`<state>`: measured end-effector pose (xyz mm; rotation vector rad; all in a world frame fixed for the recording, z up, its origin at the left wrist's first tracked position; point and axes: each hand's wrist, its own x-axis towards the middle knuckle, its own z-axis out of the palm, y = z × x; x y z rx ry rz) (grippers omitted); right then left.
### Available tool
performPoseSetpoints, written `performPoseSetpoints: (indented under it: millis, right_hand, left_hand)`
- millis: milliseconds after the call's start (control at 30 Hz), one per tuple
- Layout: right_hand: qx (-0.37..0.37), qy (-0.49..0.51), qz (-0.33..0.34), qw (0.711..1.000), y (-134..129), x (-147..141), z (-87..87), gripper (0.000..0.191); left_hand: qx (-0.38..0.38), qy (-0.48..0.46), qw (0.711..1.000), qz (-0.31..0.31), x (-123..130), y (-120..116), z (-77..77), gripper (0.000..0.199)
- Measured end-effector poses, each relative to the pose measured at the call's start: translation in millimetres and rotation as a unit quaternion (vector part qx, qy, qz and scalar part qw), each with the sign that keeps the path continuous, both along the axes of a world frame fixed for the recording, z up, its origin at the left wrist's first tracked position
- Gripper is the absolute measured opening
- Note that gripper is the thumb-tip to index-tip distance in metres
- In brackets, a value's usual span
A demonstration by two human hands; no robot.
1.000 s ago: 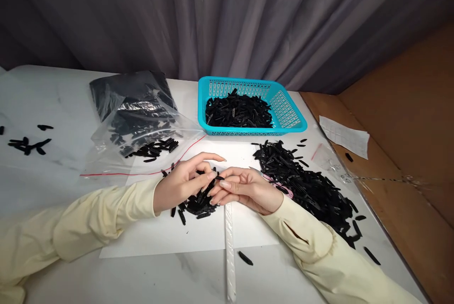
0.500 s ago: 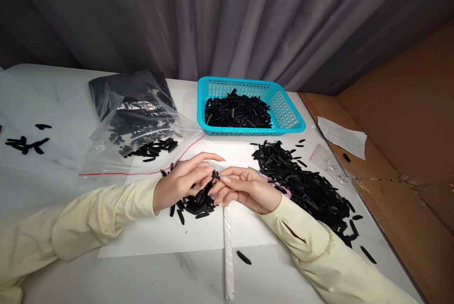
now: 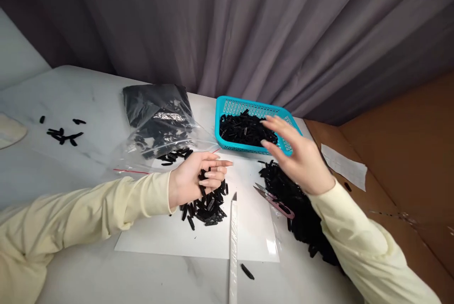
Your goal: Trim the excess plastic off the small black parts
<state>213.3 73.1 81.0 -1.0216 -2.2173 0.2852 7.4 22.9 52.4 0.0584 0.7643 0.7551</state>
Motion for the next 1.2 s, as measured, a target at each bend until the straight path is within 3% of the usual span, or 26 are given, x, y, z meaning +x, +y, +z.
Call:
performPoseSetpoints:
  millis: [100, 167, 267, 367, 600, 867, 1033, 1200]
  right_hand:
    - [0.024, -0.023, 0.130, 0.991, -35.5, -27.2, -7.5, 0.025]
    - [0.034, -0.048, 0.177, 0.982, -58.9, -42.4, -16.4, 0.024]
    - [0.061, -0.055, 0.159, 0.984, -75.2, -53.7, -29.2, 0.023]
    - [0.055, -0.049, 0.147, 0.986, -73.5, -54.9, -34.3, 0.022]
    - [0.035, -0.040, 0.183, 0.982, -72.3, -56.4, -34.7, 0.012]
    - [0.046, -0.098, 0.172, 0.979, -75.7, -55.3, -28.4, 0.023]
    - [0.037, -0.098, 0.130, 0.986, -72.7, -52.1, -28.1, 0.020]
    - [0.051, -0.089, 0.091, 0.991, -68.9, -46.8, -28.8, 0.025]
  left_hand:
    - [-0.002, 0.044, 0.998, 0.050, 5.4, -0.6, 3.9, 0.023]
    - [-0.007, 0.071, 0.995, 0.067, 7.8, -2.7, 0.8, 0.022]
    - [-0.014, 0.079, 0.995, 0.064, 10.2, -6.9, -6.3, 0.023]
    - [-0.020, 0.071, 0.996, 0.048, 11.6, -9.5, -9.1, 0.022]
    - [-0.032, 0.026, 0.999, 0.005, 11.0, -10.2, -13.3, 0.019]
    - [-0.033, 0.014, 0.999, -0.002, 13.3, -13.2, -18.9, 0.021]
    - [0.002, 0.040, 0.999, -0.029, 12.8, -13.4, -18.3, 0.020]
    - [0.109, 0.131, 0.985, -0.025, 6.3, -20.1, -18.7, 0.025]
